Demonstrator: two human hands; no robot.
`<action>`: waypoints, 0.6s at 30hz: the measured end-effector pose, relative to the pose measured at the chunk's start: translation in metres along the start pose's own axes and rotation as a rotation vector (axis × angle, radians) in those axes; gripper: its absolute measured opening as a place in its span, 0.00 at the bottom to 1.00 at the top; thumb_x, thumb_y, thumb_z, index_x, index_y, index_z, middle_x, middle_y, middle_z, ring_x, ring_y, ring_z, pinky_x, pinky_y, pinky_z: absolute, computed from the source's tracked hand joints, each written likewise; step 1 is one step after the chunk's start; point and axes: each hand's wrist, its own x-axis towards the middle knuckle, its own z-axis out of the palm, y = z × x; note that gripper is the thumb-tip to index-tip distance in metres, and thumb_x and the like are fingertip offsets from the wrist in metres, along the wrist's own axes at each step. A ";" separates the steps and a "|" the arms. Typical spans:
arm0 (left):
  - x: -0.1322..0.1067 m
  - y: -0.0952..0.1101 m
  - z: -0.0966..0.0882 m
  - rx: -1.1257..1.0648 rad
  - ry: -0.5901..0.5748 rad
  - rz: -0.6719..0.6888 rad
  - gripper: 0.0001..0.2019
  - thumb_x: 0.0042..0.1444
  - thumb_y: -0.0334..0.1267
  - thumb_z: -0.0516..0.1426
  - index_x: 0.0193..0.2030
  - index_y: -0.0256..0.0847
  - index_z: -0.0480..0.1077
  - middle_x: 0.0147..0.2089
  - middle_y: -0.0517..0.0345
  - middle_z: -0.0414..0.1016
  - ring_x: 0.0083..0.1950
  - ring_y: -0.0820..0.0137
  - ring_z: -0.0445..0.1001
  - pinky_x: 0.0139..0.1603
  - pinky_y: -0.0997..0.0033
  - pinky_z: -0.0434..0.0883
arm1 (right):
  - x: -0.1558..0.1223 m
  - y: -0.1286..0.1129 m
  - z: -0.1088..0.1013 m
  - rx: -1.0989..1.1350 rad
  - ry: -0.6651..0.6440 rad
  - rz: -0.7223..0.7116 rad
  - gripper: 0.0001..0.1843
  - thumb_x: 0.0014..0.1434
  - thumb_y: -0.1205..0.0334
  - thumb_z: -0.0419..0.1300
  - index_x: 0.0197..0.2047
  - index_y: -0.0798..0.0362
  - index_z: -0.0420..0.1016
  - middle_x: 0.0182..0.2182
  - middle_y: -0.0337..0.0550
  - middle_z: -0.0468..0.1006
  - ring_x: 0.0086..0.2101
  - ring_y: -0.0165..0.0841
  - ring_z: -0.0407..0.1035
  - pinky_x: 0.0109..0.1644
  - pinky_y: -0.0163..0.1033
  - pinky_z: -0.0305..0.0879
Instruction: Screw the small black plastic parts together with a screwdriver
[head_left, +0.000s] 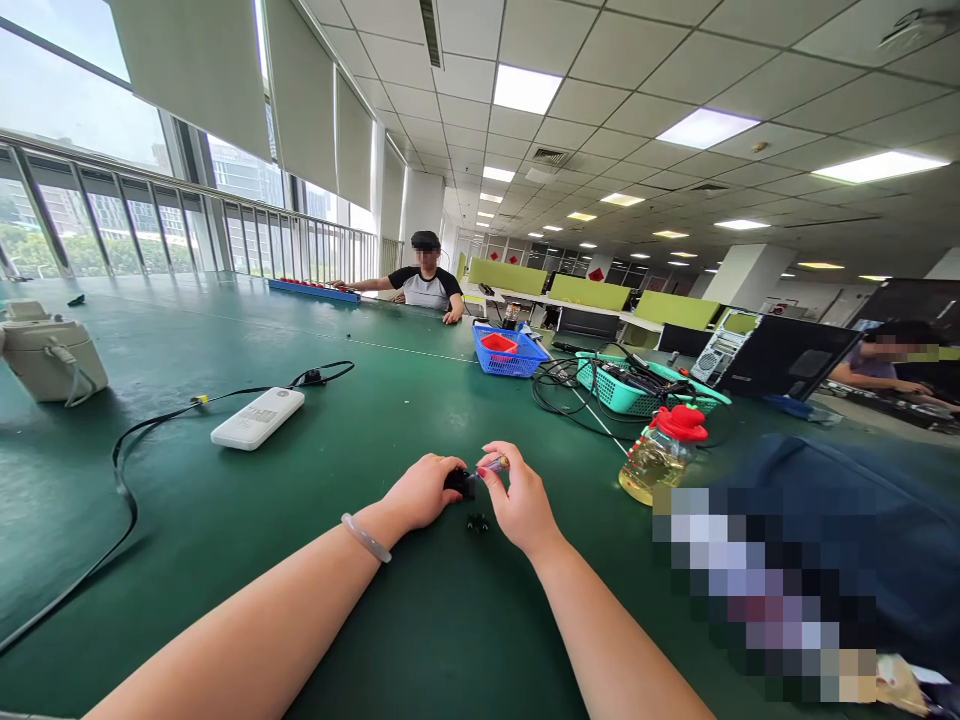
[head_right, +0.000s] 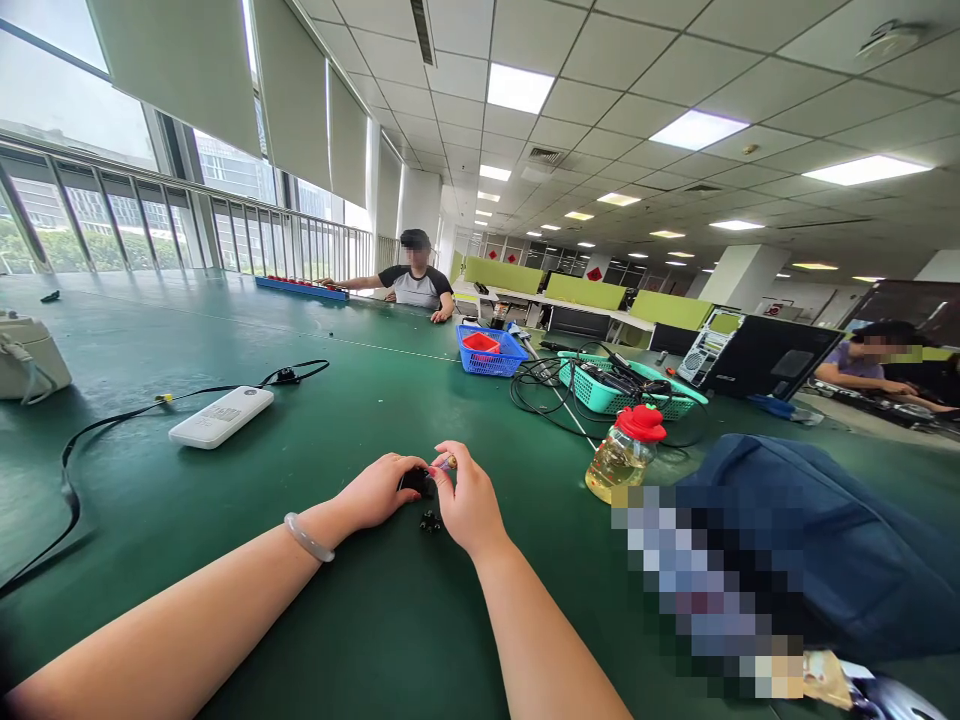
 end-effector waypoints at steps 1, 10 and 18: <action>0.000 0.000 0.000 0.000 -0.001 0.004 0.19 0.54 0.37 0.60 0.54 0.44 0.70 0.49 0.51 0.76 0.54 0.59 0.72 0.56 0.60 0.68 | 0.000 0.001 0.001 -0.002 -0.009 0.013 0.10 0.62 0.61 0.52 0.47 0.48 0.66 0.36 0.42 0.79 0.37 0.36 0.75 0.44 0.41 0.70; 0.001 0.002 0.002 -0.016 0.086 0.075 0.16 0.58 0.34 0.57 0.53 0.42 0.69 0.54 0.52 0.74 0.56 0.60 0.68 0.60 0.59 0.65 | 0.000 0.000 0.001 0.050 -0.024 0.063 0.09 0.62 0.58 0.53 0.46 0.48 0.66 0.35 0.42 0.79 0.37 0.36 0.74 0.45 0.42 0.70; -0.004 0.013 -0.011 0.119 0.195 0.057 0.21 0.61 0.33 0.49 0.61 0.50 0.65 0.57 0.51 0.68 0.56 0.60 0.65 0.60 0.57 0.64 | 0.008 0.018 -0.021 0.446 0.499 0.262 0.17 0.59 0.49 0.56 0.47 0.50 0.63 0.25 0.34 0.72 0.23 0.30 0.68 0.30 0.38 0.68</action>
